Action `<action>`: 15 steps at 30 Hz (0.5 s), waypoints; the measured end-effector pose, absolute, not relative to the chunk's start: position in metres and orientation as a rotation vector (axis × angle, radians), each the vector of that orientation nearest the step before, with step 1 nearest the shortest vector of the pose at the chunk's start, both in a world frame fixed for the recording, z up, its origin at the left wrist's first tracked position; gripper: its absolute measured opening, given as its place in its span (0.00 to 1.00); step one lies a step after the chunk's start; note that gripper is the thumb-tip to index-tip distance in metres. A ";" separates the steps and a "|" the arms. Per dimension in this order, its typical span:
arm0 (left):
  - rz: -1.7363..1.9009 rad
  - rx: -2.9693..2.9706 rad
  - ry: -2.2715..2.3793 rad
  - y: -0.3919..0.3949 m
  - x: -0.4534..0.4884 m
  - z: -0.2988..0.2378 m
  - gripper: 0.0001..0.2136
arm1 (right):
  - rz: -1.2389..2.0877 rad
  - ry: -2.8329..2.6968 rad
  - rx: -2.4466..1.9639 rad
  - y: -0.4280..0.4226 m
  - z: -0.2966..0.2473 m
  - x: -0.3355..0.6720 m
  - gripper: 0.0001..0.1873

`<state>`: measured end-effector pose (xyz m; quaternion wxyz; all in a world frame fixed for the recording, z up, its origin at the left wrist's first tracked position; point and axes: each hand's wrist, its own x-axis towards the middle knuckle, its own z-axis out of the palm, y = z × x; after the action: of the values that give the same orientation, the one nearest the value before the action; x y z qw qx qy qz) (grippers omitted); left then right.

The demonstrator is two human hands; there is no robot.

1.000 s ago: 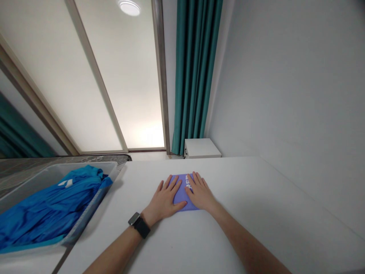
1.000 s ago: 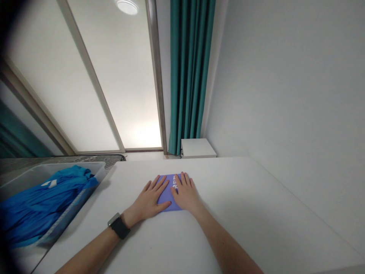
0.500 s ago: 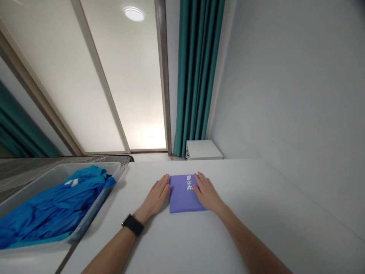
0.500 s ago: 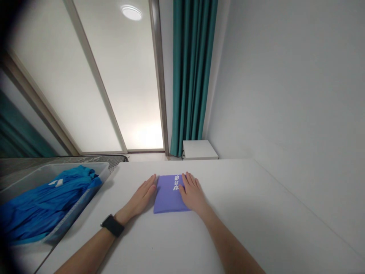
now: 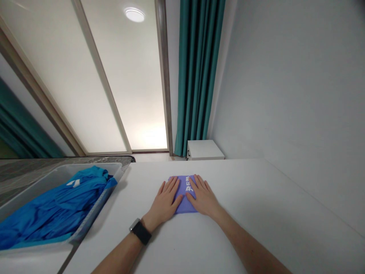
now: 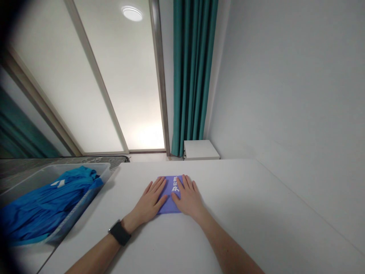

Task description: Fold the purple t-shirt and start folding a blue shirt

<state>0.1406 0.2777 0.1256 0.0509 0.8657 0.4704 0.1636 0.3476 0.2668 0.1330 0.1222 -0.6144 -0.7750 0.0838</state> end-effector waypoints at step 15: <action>0.606 2.458 1.393 0.295 0.104 0.124 0.27 | 0.399 -1.869 -1.637 0.304 0.109 0.405 0.26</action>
<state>0.1042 0.2950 0.1241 0.1259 0.8439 0.4782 0.2079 0.4049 0.3036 0.1090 0.3078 -0.6189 -0.7067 0.1509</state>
